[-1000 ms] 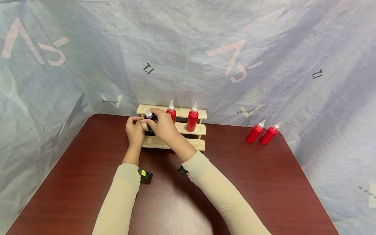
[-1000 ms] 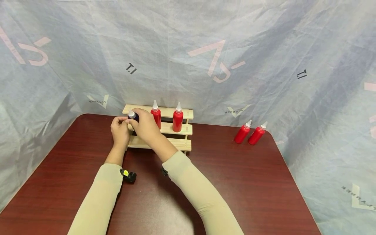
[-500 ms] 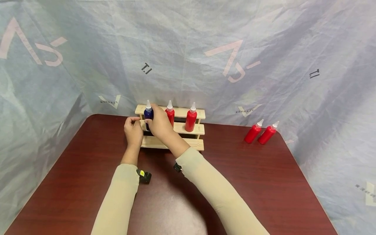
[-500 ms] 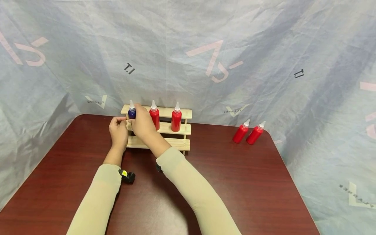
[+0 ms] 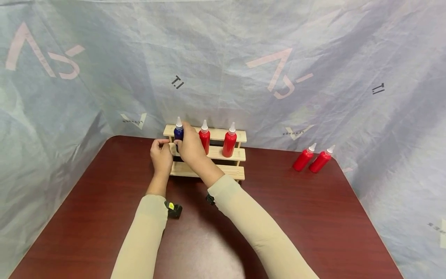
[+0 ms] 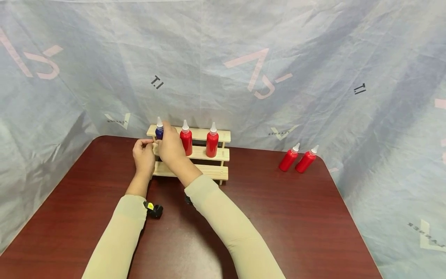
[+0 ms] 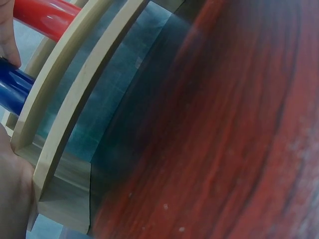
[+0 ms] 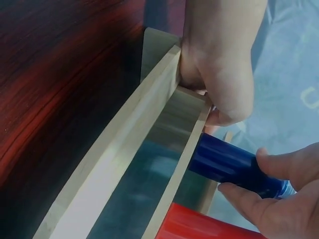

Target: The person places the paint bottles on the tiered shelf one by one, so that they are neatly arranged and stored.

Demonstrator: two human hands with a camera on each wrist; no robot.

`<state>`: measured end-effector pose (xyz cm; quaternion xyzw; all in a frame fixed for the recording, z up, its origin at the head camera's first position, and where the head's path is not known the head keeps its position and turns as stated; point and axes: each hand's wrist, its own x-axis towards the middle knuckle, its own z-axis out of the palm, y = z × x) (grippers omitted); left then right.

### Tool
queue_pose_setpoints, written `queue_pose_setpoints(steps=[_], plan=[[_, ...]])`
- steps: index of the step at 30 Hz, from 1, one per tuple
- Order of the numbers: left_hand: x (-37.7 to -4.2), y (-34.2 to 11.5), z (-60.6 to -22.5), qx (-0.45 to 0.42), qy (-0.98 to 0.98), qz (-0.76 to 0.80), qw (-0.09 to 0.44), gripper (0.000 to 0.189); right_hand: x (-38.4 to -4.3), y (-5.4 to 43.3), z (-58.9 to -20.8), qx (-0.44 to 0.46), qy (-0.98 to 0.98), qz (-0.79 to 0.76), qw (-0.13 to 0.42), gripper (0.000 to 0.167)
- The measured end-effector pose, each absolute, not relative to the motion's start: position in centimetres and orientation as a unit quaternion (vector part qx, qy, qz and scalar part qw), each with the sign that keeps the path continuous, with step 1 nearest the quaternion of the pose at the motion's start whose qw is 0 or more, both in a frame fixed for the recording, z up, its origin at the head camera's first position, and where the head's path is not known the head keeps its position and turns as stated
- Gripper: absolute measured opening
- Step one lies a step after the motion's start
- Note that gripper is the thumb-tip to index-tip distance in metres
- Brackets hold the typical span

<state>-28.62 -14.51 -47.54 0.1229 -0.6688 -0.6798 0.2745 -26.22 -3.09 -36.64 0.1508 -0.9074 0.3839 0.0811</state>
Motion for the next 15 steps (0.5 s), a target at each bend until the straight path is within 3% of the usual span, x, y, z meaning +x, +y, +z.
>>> queue_pose_setpoints(steps=[15], plan=[[-28.58, -14.31, -47.27, 0.13, -0.662, -0.688, 0.269, 0.023, -26.35, -2.82, -37.11, 0.162, -0.908, 0.376, 0.094, 0.061]])
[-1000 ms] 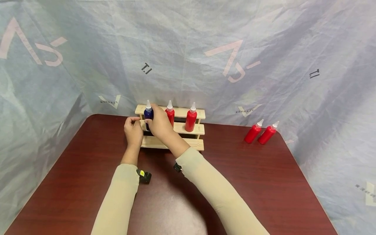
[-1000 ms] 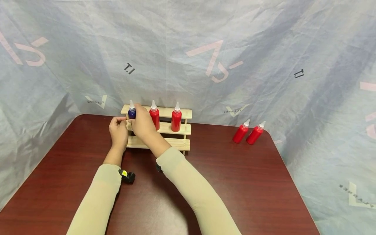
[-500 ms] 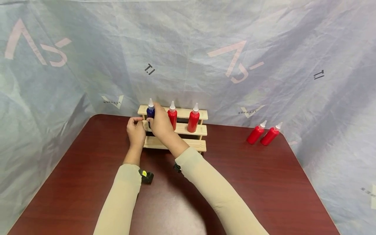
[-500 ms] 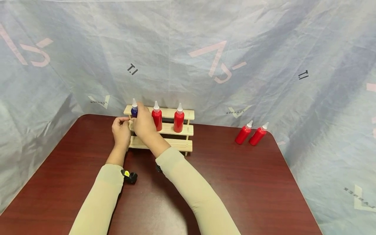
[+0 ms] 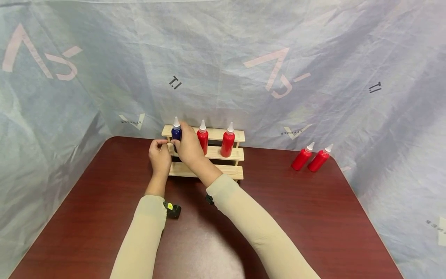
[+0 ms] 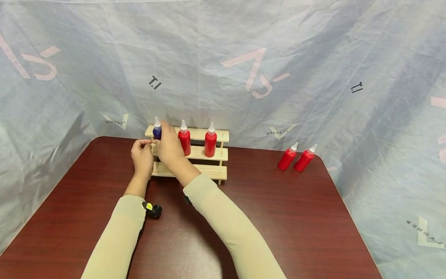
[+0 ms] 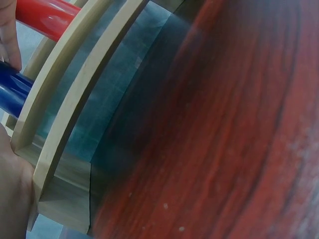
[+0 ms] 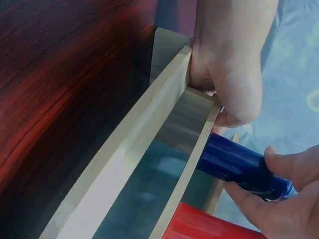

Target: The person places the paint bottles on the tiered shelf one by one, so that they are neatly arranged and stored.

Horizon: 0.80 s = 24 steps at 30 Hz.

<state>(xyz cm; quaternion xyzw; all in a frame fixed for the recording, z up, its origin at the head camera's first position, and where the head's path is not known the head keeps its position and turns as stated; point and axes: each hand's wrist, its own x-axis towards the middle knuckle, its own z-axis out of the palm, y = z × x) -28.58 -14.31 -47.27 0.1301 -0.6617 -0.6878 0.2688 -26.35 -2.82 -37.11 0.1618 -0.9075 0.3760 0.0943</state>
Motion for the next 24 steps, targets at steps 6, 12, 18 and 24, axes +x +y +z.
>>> queue_pose_setpoints(steps=[6, 12, 18, 24], plan=[[-28.7, -14.5, -47.5, 0.13, -0.667, -0.682, 0.27, 0.022, -26.2, -2.8, -37.3, 0.164, -0.896, 0.401, 0.092, 0.073], [-28.7, -14.3, -47.5, 0.126, -0.667, -0.681, 0.274, 0.02, -25.6, -2.5, -37.7, 0.165, -0.897, 0.4, 0.088, 0.082], [-28.6, -14.3, -47.5, 0.124, -0.663, -0.687, 0.271, 0.02, -24.9, -2.1, -38.1, 0.171, -0.899, 0.394, 0.088, 0.085], [-28.7, -14.4, -47.4, 0.126, -0.663, -0.685, 0.274, 0.02, -24.1, -1.7, -38.1, 0.173, -0.903, 0.382, 0.092, 0.083]])
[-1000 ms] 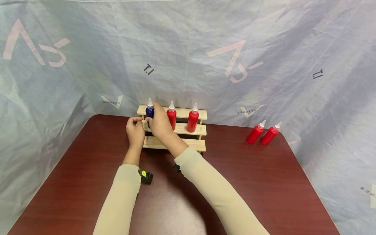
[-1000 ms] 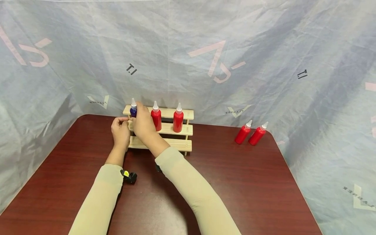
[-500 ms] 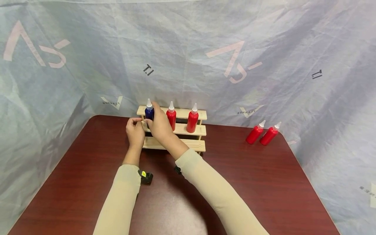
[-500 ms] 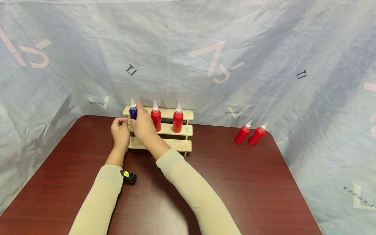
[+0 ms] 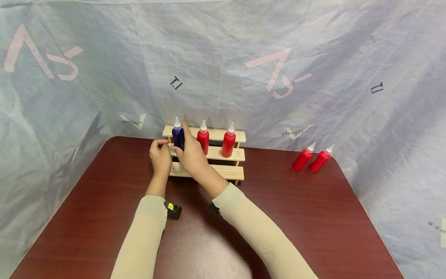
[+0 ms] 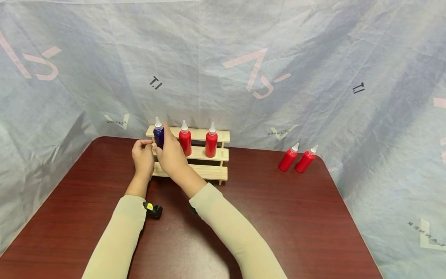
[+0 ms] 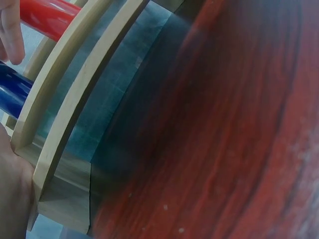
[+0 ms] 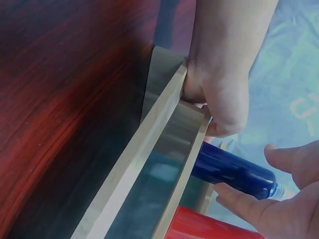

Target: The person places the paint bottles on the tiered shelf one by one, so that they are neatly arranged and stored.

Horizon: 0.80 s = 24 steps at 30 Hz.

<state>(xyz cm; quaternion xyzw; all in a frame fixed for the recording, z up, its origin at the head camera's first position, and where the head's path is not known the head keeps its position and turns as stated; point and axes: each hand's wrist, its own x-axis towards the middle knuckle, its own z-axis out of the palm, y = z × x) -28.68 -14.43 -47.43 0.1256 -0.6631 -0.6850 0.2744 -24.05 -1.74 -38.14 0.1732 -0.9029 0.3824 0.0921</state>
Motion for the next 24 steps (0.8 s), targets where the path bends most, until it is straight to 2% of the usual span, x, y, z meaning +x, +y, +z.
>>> queue_pose_setpoints(steps=[13, 20, 24], plan=[[-28.9, -13.9, -47.3, 0.137, -0.662, -0.681, 0.283, 0.025, -22.5, 0.3, -38.4, 0.186, -0.905, 0.371, 0.098, 0.064], [-28.8, -14.0, -47.3, 0.128, -0.658, -0.684, 0.289, 0.023, -22.1, 1.7, -38.3, 0.201, -0.882, 0.415, 0.101, 0.045], [-28.8, -14.1, -47.3, 0.124, -0.653, -0.689, 0.289, 0.02, -21.9, 2.4, -38.2, 0.204, -0.876, 0.424, 0.106, 0.04]])
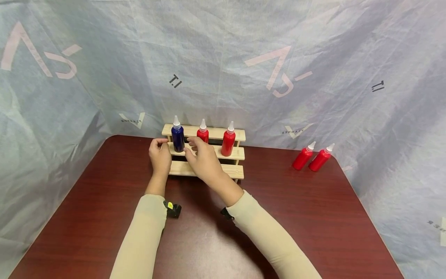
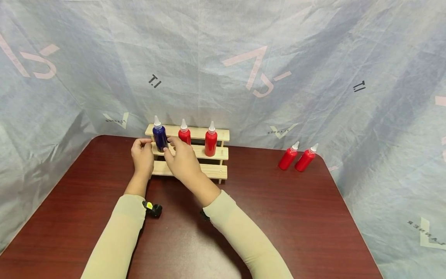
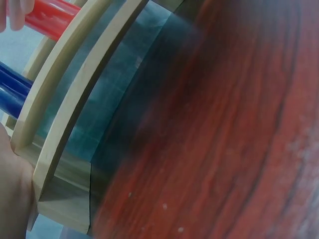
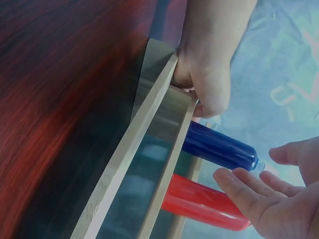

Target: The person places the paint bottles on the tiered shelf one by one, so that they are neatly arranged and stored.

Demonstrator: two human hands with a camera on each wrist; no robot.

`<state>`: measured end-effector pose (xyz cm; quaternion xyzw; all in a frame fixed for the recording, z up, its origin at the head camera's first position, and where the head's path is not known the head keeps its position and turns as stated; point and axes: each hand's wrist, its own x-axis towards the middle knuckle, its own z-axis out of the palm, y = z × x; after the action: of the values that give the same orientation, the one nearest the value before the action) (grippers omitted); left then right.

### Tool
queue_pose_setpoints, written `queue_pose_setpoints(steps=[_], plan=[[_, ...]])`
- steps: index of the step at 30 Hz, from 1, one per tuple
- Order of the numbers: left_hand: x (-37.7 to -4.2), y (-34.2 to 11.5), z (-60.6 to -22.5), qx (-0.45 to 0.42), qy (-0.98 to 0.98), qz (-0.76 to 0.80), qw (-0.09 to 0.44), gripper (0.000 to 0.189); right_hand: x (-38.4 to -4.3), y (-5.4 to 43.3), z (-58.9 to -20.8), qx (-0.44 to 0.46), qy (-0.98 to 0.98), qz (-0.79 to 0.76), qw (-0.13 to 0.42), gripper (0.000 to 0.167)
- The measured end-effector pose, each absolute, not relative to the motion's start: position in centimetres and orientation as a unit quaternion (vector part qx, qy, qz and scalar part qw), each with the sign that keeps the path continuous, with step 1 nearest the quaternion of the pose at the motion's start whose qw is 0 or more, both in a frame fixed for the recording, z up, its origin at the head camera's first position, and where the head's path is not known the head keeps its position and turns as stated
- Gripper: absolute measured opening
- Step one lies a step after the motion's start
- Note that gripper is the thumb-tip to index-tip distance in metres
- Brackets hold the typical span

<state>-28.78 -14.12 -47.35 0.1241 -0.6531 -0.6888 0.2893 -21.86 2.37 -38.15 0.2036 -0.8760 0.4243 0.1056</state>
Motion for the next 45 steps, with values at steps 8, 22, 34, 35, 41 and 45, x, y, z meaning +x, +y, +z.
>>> queue_pose_setpoints(steps=[8, 22, 34, 35, 41, 45], plan=[[-28.9, -14.2, -47.6, 0.128, -0.658, -0.687, 0.28, 0.019, -21.4, 3.7, -38.2, 0.19, -0.882, 0.417, 0.111, 0.04], [-28.7, -14.1, -47.5, 0.132, -0.664, -0.683, 0.273, 0.02, -20.8, 6.1, -39.1, 0.184, -0.889, 0.4, 0.123, 0.035], [-29.0, -14.2, -47.6, 0.125, -0.658, -0.686, 0.285, 0.019, -20.5, 7.8, -39.0, 0.183, -0.9, 0.376, 0.124, 0.04], [-29.0, -14.2, -47.6, 0.125, -0.658, -0.686, 0.285, 0.019, -20.4, 7.9, -39.0, 0.183, -0.902, 0.373, 0.12, 0.041], [-29.0, -14.2, -47.7, 0.129, -0.658, -0.684, 0.288, 0.016, -20.0, 8.6, -39.0, 0.185, -0.912, 0.353, 0.103, 0.045], [-29.0, -14.2, -47.7, 0.13, -0.658, -0.683, 0.29, 0.017, -19.7, 9.1, -38.8, 0.195, -0.916, 0.336, 0.097, 0.047]])
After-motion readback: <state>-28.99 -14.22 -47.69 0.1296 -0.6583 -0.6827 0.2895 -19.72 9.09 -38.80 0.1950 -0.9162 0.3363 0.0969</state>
